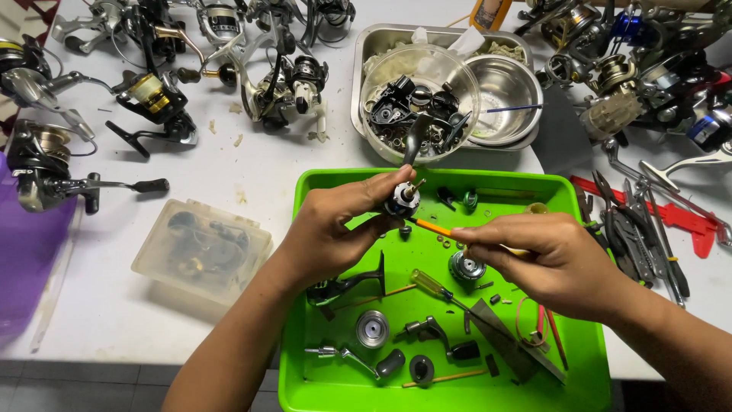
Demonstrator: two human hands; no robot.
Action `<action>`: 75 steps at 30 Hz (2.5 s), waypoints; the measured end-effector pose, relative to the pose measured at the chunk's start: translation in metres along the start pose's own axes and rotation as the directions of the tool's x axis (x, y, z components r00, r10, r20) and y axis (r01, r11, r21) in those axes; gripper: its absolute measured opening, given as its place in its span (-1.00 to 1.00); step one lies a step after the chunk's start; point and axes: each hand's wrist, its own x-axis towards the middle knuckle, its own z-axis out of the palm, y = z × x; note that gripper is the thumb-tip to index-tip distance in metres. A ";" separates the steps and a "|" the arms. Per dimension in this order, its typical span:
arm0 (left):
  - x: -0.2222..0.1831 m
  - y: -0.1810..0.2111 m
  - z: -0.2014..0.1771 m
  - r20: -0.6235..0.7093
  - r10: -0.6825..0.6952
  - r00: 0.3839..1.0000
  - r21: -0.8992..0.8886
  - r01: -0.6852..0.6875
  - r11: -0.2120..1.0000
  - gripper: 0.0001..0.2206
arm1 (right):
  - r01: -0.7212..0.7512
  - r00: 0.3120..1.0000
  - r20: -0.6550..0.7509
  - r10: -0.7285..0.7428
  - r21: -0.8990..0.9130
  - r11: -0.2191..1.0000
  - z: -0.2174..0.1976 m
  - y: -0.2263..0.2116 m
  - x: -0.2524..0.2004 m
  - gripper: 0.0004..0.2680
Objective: Disassembling and repairing the internal mechanical components of a fishing reel using a screwdriver and manual manipulation.
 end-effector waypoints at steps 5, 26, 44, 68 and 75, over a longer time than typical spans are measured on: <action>0.001 0.001 0.000 0.015 0.002 1.000 0.013 -0.003 1.000 -0.46 | -0.356 0.934 0.061 0.352 0.243 0.902 0.001 0.012 -0.008 -0.78; 0.000 -0.002 0.000 0.033 0.016 0.999 -0.014 -0.015 1.000 -0.46 | 0.053 0.998 0.024 -0.053 -0.003 0.999 0.000 -0.003 -0.005 -0.77; 0.009 0.005 0.000 -0.105 -0.224 0.969 -0.201 0.200 0.959 -0.52 | -0.271 0.950 -0.228 0.214 -0.261 0.926 -0.044 0.002 -0.054 -0.71; 0.008 -0.002 0.002 -0.104 -0.256 0.961 -0.199 0.232 0.952 -0.69 | -0.578 0.790 -0.577 0.206 -0.592 0.561 -0.036 0.149 -0.148 -0.69; 0.004 -0.013 0.005 -0.066 -0.351 0.934 -0.351 0.307 0.885 -0.65 | -0.539 0.823 -0.539 0.178 -0.644 0.542 -0.034 0.138 -0.146 -0.70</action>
